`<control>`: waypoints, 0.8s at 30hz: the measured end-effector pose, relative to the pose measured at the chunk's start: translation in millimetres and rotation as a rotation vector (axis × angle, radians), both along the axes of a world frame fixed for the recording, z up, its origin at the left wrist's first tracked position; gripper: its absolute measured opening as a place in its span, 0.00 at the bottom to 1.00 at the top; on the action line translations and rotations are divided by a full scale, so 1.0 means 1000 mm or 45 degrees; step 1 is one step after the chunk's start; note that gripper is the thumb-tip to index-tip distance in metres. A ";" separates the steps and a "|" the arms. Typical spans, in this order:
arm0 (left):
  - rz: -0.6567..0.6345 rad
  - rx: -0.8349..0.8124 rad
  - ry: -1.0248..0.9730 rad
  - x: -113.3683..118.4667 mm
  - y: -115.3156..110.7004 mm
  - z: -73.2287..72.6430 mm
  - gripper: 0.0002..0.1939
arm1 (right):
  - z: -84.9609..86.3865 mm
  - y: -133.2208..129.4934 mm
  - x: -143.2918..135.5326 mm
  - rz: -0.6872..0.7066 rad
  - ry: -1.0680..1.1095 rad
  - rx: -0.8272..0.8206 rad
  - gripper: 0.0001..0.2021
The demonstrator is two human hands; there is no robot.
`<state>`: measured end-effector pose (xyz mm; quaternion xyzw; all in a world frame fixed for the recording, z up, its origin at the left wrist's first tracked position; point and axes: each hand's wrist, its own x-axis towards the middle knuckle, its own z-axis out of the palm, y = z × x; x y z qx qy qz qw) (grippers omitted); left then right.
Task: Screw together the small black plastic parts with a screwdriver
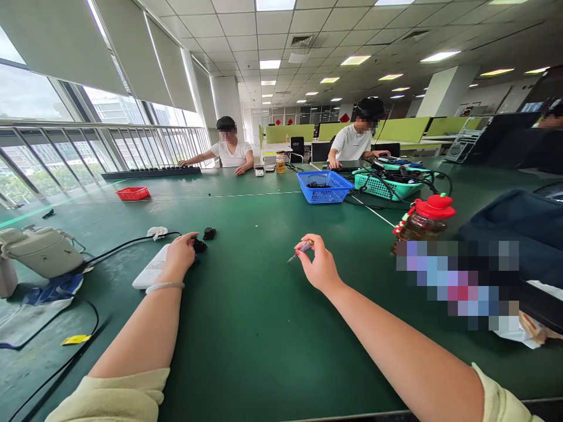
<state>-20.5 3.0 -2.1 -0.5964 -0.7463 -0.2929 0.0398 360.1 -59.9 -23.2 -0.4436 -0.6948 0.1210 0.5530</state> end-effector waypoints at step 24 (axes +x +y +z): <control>-0.064 -0.054 0.023 0.004 0.008 0.001 0.19 | 0.000 -0.001 0.000 0.016 -0.012 -0.009 0.10</control>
